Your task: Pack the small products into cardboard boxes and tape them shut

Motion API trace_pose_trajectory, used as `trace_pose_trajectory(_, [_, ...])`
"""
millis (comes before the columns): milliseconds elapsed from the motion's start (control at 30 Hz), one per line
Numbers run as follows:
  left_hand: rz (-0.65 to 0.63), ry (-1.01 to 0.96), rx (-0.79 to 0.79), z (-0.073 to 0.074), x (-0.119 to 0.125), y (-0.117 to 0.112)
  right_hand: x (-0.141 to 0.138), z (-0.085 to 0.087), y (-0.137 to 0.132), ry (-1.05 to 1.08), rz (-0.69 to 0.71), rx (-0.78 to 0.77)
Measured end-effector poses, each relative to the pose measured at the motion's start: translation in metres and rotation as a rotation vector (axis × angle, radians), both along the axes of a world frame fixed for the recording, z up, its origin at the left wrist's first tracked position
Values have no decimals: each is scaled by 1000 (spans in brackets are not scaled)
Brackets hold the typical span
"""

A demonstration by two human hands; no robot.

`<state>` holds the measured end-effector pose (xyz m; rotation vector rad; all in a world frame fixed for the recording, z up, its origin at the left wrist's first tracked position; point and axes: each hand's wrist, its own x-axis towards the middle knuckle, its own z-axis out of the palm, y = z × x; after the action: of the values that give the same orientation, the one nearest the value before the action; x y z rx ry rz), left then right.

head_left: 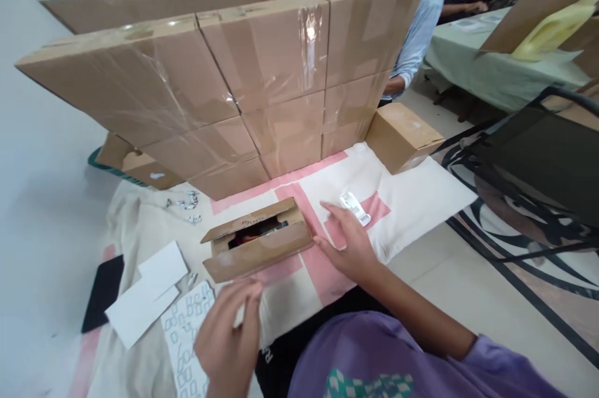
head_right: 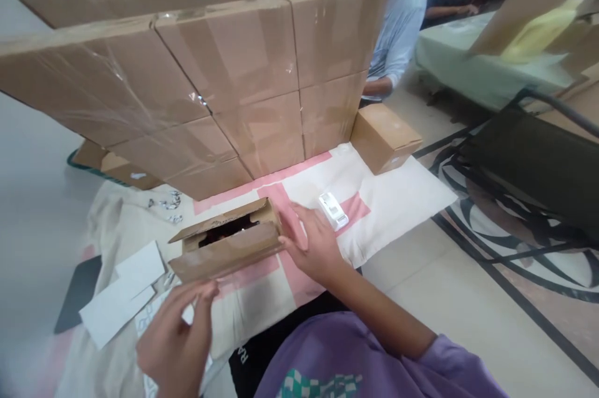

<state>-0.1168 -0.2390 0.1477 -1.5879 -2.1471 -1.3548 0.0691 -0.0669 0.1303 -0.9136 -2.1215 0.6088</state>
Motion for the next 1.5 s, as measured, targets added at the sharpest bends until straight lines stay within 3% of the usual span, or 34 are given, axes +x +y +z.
trace_pose_trajectory(100, [-76, -44, -150, 29, -40, 10, -24, 15, 21, -168, 246, 169])
trace_pose_trajectory(200, [-253, -101, -339, 47, -72, 36, -46, 9, 29, -351, 400, 144])
trace_pose_trajectory(367, [-635, -159, -675, 56, -106, 74, -59, -16, 30, -340, 447, 34])
trace_pose_trajectory(433, [-689, -181, -729, 56, -117, 83, -59, -19, 31, -309, 450, 13])
trace_pose_trajectory(633, [-609, -188, -890, 42, -139, 101, -59, -20, 34, -266, 469, -9])
trace_pose_trajectory(800, [-460, -9, -924, 32, -140, 105, -60, -21, 34, -259, 473, -11])
trace_pose_trajectory(900, [-486, -13, -853, 36, -137, 103, -60, -22, 34, -249, 476, -16])
trace_pose_trajectory(1033, [-567, -110, -656, 57, -141, 94, -60, -24, 35, -234, 477, -30])
trace_pose_trajectory(1133, [-641, -204, -801, 73, -152, 88, -60, -25, 35, -216, 484, -32])
trace_pose_trajectory(1233, [-630, -209, -990, 79, -160, 90, -61, -25, 35, -199, 481, -38])
trace_pose_trajectory(1500, [-574, -2, -1165, 59, -140, 107, -62, -26, 34, -178, 475, -49])
